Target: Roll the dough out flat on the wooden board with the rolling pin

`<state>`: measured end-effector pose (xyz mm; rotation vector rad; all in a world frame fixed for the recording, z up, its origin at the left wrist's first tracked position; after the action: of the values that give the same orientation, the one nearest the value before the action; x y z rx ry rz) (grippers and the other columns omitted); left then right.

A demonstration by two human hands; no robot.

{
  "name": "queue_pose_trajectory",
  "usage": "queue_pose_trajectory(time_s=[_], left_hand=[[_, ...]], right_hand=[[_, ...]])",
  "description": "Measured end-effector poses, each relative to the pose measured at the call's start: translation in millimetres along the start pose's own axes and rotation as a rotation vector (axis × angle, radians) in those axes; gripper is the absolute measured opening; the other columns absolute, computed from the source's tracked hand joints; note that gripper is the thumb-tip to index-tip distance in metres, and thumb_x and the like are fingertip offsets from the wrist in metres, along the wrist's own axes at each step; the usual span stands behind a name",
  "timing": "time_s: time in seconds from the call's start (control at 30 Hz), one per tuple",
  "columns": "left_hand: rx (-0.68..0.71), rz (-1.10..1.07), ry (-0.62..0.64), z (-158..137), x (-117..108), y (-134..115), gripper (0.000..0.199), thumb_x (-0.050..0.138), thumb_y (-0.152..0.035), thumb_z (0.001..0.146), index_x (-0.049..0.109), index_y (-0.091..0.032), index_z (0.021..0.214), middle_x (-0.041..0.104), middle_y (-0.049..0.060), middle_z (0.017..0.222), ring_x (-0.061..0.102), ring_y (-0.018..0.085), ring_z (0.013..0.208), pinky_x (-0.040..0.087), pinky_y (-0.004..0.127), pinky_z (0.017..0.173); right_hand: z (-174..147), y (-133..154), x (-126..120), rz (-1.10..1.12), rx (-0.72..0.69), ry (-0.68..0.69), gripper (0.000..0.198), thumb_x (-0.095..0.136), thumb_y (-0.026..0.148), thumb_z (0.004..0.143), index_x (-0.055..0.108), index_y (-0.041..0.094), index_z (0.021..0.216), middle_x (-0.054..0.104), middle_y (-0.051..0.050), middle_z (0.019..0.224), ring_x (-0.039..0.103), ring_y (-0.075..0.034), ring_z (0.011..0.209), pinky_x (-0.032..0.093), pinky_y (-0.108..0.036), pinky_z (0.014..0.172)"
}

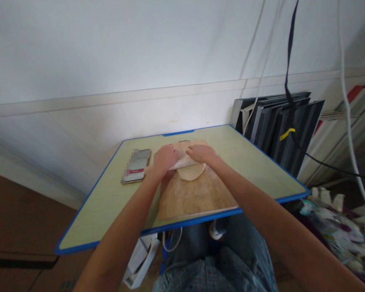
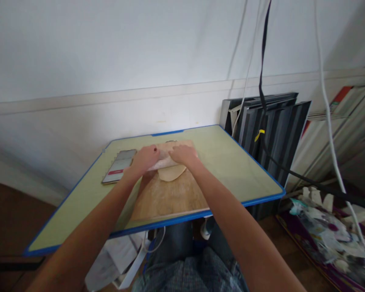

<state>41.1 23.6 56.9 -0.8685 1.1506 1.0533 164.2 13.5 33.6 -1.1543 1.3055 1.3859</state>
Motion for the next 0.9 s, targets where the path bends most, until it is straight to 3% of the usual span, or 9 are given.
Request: queue_pose_trajectory(time_s=[0.2, 0.33, 0.47, 0.7, 0.9], left_hand=[[0.074, -0.017, 0.044, -20, 5, -6, 0.043, 0.022, -0.030, 0.086, 0.061, -0.015, 0.089, 0.066, 0.013, 0.093, 0.062, 0.023, 0.086, 0.046, 0.031, 0.074], [0.124, 0.002, 0.020, -34, 3, -11, 0.045, 0.018, -0.035, 0.088, 0.058, -0.018, 0.098, 0.066, 0.011, 0.096, 0.062, 0.024, 0.087, 0.046, 0.034, 0.074], [0.112, 0.004, 0.034, -26, 4, -11, 0.041, 0.020, -0.034, 0.087, 0.053, -0.019, 0.107, 0.065, 0.011, 0.099, 0.061, 0.025, 0.090, 0.046, 0.035, 0.074], [0.150, 0.049, 0.075, 3, 13, -10, 0.039, 0.025, -0.025, 0.086, 0.060, -0.014, 0.100, 0.062, 0.012, 0.106, 0.058, 0.021, 0.098, 0.044, 0.030, 0.082], [0.151, 0.050, 0.089, 11, 16, -16, 0.040, 0.026, -0.022, 0.084, 0.063, -0.010, 0.094, 0.063, 0.014, 0.103, 0.058, 0.021, 0.098, 0.043, 0.029, 0.084]], right_hand=[[-30, 8, -2, -0.084, -0.032, -0.056, 0.045, 0.022, 0.035, 0.089, 0.061, 0.021, 0.108, 0.061, -0.011, 0.113, 0.055, -0.025, 0.103, 0.042, -0.039, 0.080], [-42, 10, -7, -0.118, -0.024, -0.140, 0.046, 0.021, 0.034, 0.089, 0.062, 0.020, 0.105, 0.063, -0.011, 0.107, 0.057, -0.026, 0.099, 0.042, -0.040, 0.079], [-30, 6, -4, -0.083, 0.011, -0.089, 0.044, 0.024, 0.036, 0.088, 0.060, 0.022, 0.108, 0.061, -0.010, 0.112, 0.056, -0.025, 0.102, 0.042, -0.038, 0.080], [-3, -4, -4, -0.005, 0.081, -0.051, 0.046, 0.028, 0.039, 0.085, 0.059, 0.019, 0.113, 0.057, -0.011, 0.120, 0.055, -0.025, 0.105, 0.043, -0.035, 0.080], [4, -6, -6, 0.032, 0.102, -0.066, 0.042, 0.032, 0.033, 0.083, 0.061, 0.018, 0.110, 0.058, -0.011, 0.119, 0.055, -0.024, 0.104, 0.044, -0.033, 0.079]])
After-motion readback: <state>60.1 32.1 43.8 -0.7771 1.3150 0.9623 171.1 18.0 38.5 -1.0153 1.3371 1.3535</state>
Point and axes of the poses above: each hand's wrist, its own z-axis towards the middle knuckle, its own x-axis out of the palm, y = z × x, the point moved 7 cm from there along z, towards the middle knuckle
